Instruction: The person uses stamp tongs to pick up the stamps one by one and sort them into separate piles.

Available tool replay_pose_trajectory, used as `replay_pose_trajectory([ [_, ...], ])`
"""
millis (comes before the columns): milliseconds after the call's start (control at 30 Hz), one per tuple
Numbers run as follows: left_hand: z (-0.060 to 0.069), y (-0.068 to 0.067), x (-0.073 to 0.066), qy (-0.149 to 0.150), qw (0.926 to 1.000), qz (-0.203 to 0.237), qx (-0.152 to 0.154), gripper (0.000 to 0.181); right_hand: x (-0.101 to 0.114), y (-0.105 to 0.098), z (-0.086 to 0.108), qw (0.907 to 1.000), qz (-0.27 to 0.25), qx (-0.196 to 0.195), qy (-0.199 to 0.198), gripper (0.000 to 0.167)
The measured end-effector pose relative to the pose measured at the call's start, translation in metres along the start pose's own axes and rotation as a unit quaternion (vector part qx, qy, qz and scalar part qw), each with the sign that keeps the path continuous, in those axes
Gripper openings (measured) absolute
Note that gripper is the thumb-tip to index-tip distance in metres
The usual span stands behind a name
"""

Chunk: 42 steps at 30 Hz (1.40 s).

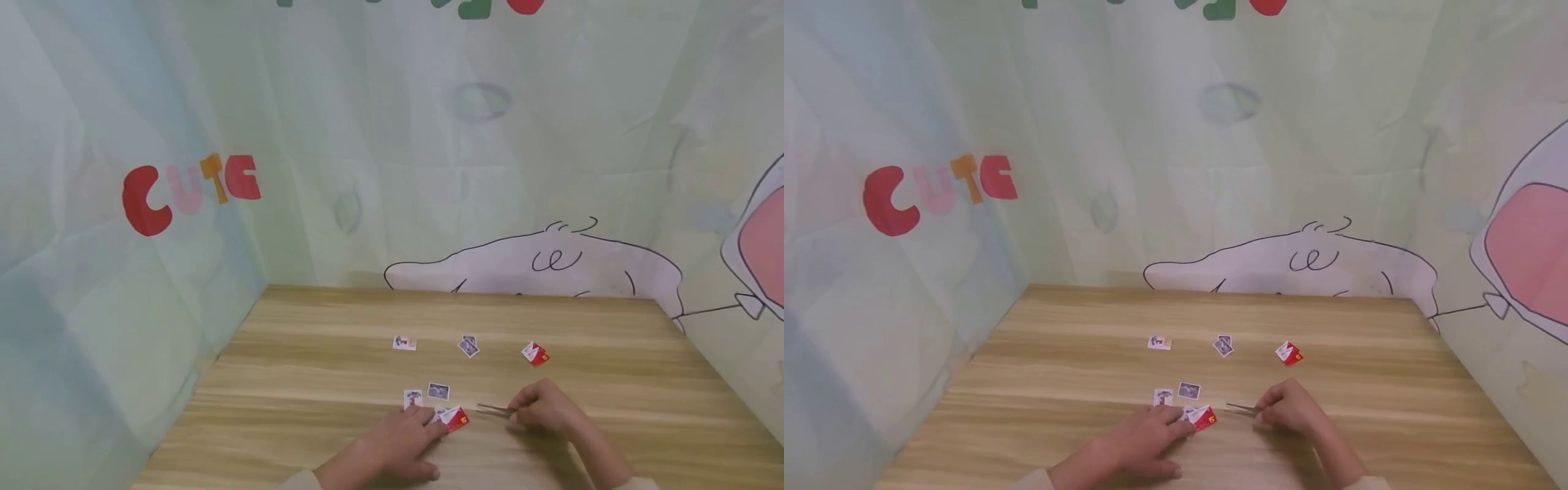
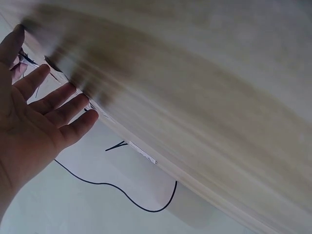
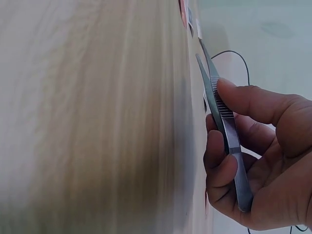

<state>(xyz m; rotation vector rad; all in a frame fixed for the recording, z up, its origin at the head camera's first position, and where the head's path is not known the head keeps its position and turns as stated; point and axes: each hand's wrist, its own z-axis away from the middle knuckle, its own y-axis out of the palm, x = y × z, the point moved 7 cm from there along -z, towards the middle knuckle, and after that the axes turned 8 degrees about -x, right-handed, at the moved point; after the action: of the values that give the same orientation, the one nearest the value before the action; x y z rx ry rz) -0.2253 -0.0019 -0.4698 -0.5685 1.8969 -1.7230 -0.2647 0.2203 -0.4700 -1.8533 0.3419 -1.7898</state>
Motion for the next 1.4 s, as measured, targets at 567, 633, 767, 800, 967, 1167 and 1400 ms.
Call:
replay_pose_trajectory([
  [567,0.001,-0.001,0.000,0.006,0.9999,-0.013,-0.008,0.059,0.007,0.016,-0.014,0.9998,-0.002,0.013,0.012,0.015],
  [633,0.000,0.000,0.000,0.005,0.9999,-0.011,-0.003,0.059,0.008,0.017,-0.014,0.9999,-0.003,0.013,0.010,0.015],
  [767,0.000,-0.001,-0.001,0.006,0.9999,-0.014,-0.005,0.059,0.008,0.020,-0.014,0.9998,-0.003,0.018,0.004,0.017],
  [800,0.000,-0.001,-0.001,0.006,0.9999,-0.013,-0.005,0.059,0.009,0.020,-0.014,0.9998,-0.003,0.020,0.003,0.017],
  [967,0.000,-0.001,0.000,0.005,1.0000,-0.005,-0.003,0.059,0.008,0.022,-0.015,0.9996,-0.009,0.028,0.003,0.015],
  [1167,-0.001,-0.003,-0.001,0.003,0.9999,-0.011,-0.003,0.060,0.011,0.020,-0.015,0.9995,-0.010,0.028,0.004,0.014],
  [1400,-0.001,-0.003,-0.001,-0.004,1.0000,-0.002,0.006,0.061,0.013,0.020,-0.017,0.9998,-0.005,0.018,0.006,0.015],
])
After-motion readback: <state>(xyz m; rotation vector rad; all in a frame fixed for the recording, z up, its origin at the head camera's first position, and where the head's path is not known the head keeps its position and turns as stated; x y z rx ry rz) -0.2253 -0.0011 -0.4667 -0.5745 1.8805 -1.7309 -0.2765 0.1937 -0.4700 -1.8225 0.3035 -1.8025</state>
